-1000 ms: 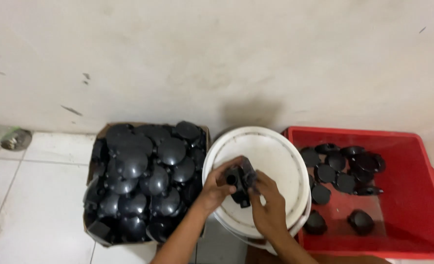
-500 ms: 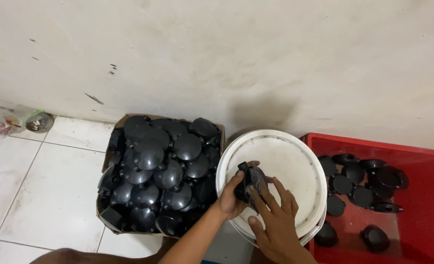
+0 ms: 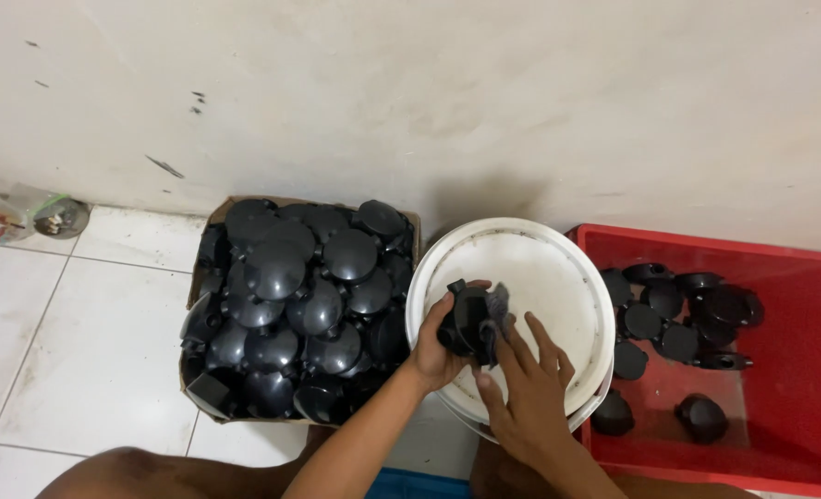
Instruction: Cleaning black plastic components with a cloth and sorting them into a bin
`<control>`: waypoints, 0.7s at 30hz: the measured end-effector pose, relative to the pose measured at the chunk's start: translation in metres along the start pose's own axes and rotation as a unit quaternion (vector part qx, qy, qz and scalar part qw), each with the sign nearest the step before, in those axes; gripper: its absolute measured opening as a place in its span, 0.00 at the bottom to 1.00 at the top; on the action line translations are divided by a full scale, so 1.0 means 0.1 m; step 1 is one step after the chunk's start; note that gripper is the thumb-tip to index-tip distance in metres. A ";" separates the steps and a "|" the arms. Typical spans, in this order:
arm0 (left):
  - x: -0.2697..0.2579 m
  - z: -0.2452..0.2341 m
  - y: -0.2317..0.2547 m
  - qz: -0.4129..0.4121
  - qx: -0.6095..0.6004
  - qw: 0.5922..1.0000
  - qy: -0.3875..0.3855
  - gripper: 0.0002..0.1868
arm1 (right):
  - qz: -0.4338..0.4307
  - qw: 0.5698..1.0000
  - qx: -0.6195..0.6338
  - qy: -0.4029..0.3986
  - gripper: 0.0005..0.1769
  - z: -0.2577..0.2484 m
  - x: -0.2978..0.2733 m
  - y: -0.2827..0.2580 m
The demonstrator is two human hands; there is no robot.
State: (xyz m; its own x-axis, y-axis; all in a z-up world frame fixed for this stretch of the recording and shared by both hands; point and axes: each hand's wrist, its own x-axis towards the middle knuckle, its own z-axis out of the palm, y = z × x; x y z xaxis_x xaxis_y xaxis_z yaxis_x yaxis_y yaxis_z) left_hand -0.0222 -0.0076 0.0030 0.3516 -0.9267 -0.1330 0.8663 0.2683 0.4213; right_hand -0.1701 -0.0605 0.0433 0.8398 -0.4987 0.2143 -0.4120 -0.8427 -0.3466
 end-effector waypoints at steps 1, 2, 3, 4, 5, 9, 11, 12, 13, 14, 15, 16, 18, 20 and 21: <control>0.02 0.00 0.01 0.001 0.000 1.000 -0.006 0.29 | -0.001 1.000 -0.004 0.004 0.30 -0.03 0.02 -0.03; 0.02 0.00 0.01 -0.019 -0.004 1.000 -0.004 0.29 | -0.030 0.999 0.013 -0.017 0.33 -0.05 0.02 -0.07; 0.02 0.00 0.00 -0.039 -0.008 0.999 -0.001 0.29 | -0.059 0.997 0.030 -0.038 0.36 -0.07 0.02 -0.10; 0.00 -0.04 -0.02 -0.043 -0.011 0.999 0.003 0.29 | -0.055 0.997 0.032 -0.044 0.36 -0.06 0.06 -0.12; -0.01 -0.08 -0.04 -0.082 -0.021 0.996 -0.034 0.29 | -0.058 0.998 0.018 -0.027 0.36 -0.06 0.10 -0.14; 0.05 -0.22 -0.19 -0.078 -0.038 0.994 0.069 0.24 | -0.068 0.997 -0.032 0.006 0.40 -0.02 0.31 -0.10; -0.01 -0.17 -0.15 -0.066 -0.001 0.997 0.039 0.28 | -0.021 0.997 -0.070 -0.018 0.40 0.05 0.24 -0.02; -0.03 -0.15 -0.10 -0.056 0.036 0.998 0.010 0.33 | 0.029 0.993 -0.107 -0.041 0.41 0.10 0.23 0.01; -0.03 -0.10 -0.04 -0.050 0.040 0.998 0.008 0.33 | 0.024 0.994 -0.105 -0.036 0.41 0.08 0.20 0.02; -0.07 -0.06 -0.02 -0.048 0.051 0.997 -0.017 0.34 | 0.018 0.994 -0.105 -0.038 0.38 0.05 0.12 0.04; -0.09 -0.01 0.00 -0.046 0.062 0.996 -0.042 0.34 | 0.012 0.994 -0.104 -0.040 0.36 0.02 0.05 0.06; -0.10 0.00 0.00 -0.043 0.062 0.996 -0.044 0.34 | 0.010 0.994 -0.106 -0.039 0.36 0.01 0.01 0.02; -0.11 0.01 -0.04 -0.021 0.095 0.995 0.024 0.34 | -0.004 0.998 -0.003 -0.058 0.38 -0.01 -0.10 -0.04; -0.01 -0.20 -0.18 -0.008 0.080 0.997 0.014 0.28 | -0.043 0.998 0.026 -0.041 0.34 0.02 0.02 0.00; -0.03 -0.30 -0.29 0.005 0.067 0.998 0.005 0.23 | -0.081 0.995 0.057 -0.020 0.29 0.04 0.02 0.00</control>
State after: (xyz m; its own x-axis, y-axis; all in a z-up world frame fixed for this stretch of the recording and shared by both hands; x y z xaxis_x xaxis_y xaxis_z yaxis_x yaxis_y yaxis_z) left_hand -0.0378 -0.0049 -0.0363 0.3646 -0.9210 -0.1369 0.8076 0.2396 0.5389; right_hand -0.1674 -0.0608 0.0404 0.9064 -0.3471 0.2408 -0.2283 -0.8821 -0.4121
